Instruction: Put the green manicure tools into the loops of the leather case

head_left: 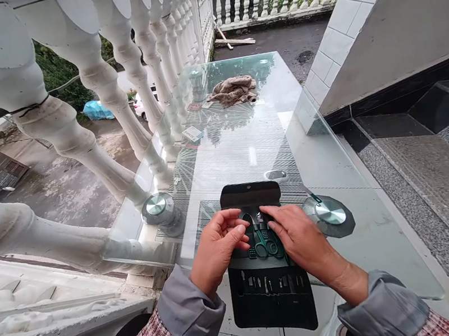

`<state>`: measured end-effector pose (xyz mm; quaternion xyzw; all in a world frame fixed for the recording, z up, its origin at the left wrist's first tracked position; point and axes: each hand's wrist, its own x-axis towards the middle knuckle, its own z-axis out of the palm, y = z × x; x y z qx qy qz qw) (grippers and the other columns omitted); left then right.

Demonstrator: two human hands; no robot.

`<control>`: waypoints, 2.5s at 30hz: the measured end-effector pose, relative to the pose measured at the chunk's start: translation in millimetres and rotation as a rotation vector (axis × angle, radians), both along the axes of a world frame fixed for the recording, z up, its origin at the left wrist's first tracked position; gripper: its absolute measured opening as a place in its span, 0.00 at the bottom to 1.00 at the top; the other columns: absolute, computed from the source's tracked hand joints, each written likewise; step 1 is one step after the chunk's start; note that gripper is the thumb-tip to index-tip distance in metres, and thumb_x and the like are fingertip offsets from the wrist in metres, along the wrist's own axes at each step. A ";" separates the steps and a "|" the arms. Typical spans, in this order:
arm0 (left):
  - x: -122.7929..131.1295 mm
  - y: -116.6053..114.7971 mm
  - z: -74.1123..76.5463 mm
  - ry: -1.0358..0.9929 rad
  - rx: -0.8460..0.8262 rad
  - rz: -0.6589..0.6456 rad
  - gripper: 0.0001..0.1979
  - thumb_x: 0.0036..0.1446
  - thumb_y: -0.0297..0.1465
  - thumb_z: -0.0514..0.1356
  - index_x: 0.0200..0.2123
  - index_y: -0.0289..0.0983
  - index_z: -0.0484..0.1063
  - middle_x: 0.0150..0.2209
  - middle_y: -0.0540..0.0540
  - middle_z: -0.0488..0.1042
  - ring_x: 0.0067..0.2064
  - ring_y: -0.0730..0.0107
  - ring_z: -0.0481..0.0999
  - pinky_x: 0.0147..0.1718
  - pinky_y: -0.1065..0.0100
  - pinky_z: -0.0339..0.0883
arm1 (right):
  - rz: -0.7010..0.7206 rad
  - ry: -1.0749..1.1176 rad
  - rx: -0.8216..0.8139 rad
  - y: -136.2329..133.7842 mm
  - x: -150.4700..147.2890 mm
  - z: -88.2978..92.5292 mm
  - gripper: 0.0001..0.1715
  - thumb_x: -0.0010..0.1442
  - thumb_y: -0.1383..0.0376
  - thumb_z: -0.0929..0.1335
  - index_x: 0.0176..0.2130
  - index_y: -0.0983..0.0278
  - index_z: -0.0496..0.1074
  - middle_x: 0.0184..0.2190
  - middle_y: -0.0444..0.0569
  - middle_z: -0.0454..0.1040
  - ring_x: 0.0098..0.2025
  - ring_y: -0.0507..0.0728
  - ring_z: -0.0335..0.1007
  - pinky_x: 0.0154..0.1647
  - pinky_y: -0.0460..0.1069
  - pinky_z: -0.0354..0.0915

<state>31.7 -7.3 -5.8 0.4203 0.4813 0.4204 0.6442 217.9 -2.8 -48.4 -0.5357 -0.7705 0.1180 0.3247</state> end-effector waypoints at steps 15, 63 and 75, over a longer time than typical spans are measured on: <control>4.2 -7.1 -12.5 0.627 0.578 -0.276 0.05 0.56 0.27 0.58 0.35 0.39 0.74 0.33 0.48 0.71 0.37 0.68 0.69 0.36 0.67 0.64 | -0.044 0.148 -0.032 1.5 11.1 5.7 0.12 0.61 0.67 0.61 0.42 0.60 0.71 0.40 0.49 0.75 0.44 0.59 0.68 0.45 0.56 0.64; 1.5 -6.1 -15.5 0.817 0.984 -0.358 0.09 0.60 0.23 0.54 0.37 0.38 0.73 0.33 0.47 0.71 0.35 0.68 0.66 0.32 0.68 0.62 | -0.306 0.008 0.102 18.1 55.4 11.6 0.13 0.59 0.62 0.62 0.44 0.62 0.69 0.37 0.52 0.72 0.39 0.59 0.67 0.40 0.55 0.66; -15.9 7.3 -2.7 0.333 0.441 0.254 0.06 0.56 0.30 0.58 0.36 0.38 0.74 0.33 0.49 0.73 0.33 0.71 0.71 0.31 0.71 0.65 | -0.458 -0.405 -0.182 39.1 89.8 -8.6 0.11 0.57 0.62 0.61 0.34 0.62 0.71 0.33 0.52 0.70 0.39 0.61 0.62 0.39 0.53 0.61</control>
